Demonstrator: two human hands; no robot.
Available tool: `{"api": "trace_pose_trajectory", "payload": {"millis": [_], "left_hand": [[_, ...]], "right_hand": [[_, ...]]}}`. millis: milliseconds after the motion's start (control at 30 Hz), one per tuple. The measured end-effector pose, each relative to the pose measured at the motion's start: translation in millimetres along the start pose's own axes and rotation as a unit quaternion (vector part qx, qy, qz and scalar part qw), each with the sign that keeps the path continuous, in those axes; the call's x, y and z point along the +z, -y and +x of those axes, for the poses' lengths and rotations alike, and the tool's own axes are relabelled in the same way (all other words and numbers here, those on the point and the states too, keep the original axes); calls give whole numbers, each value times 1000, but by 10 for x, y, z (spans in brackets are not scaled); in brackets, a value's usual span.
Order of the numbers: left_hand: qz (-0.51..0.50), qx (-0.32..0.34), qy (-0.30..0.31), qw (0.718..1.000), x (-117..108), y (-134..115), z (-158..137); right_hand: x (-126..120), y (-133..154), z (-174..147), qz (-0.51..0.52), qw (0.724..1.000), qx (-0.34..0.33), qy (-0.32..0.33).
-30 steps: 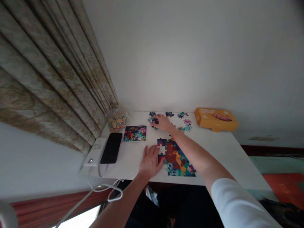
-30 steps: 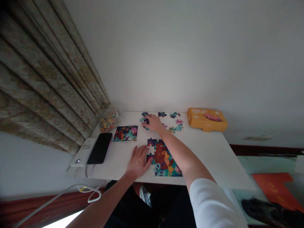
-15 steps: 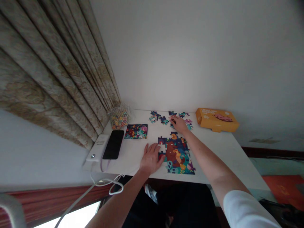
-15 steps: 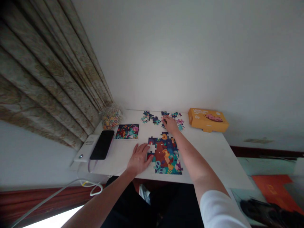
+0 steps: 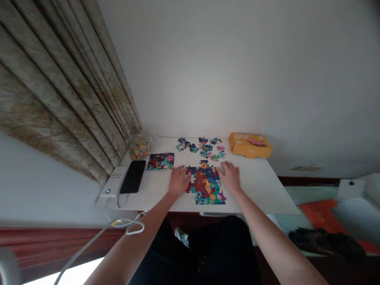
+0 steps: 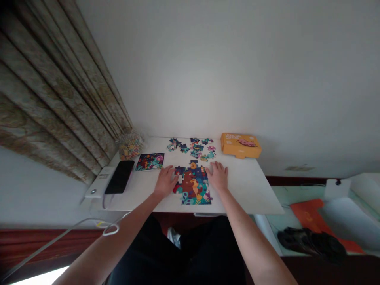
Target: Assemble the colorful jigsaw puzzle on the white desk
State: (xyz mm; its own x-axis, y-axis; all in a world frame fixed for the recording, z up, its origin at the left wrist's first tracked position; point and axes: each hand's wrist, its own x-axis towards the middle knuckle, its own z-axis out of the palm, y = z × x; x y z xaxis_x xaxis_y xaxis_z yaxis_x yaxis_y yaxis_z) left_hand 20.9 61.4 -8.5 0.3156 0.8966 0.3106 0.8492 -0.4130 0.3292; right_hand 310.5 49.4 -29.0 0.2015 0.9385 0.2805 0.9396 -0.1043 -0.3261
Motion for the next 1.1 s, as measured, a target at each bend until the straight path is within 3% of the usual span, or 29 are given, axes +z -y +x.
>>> {"api": "trace_pose_trajectory", "payload": {"millis": [200, 333, 467, 800, 933, 1100], "left_hand": [[51, -86, 10, 995, 132, 6, 1122], [77, -148, 58, 984, 229, 115, 1529], [80, -103, 62, 989, 287, 194, 1537], [40, 42, 116, 992, 94, 349, 1027], [28, 16, 95, 995, 79, 343, 1058], [65, -57, 78, 993, 147, 268, 1432]], "right_hand": [[-39, 105, 49, -19, 997, -41, 54], [-14, 79, 73, -21, 997, -31, 71], [-6, 77, 89, -13, 996, -20, 85], [-103, 150, 93, -31, 993, -7, 113], [-114, 166, 91, -31, 993, -4, 111], [-106, 170, 80, -29, 994, -14, 101]]}}
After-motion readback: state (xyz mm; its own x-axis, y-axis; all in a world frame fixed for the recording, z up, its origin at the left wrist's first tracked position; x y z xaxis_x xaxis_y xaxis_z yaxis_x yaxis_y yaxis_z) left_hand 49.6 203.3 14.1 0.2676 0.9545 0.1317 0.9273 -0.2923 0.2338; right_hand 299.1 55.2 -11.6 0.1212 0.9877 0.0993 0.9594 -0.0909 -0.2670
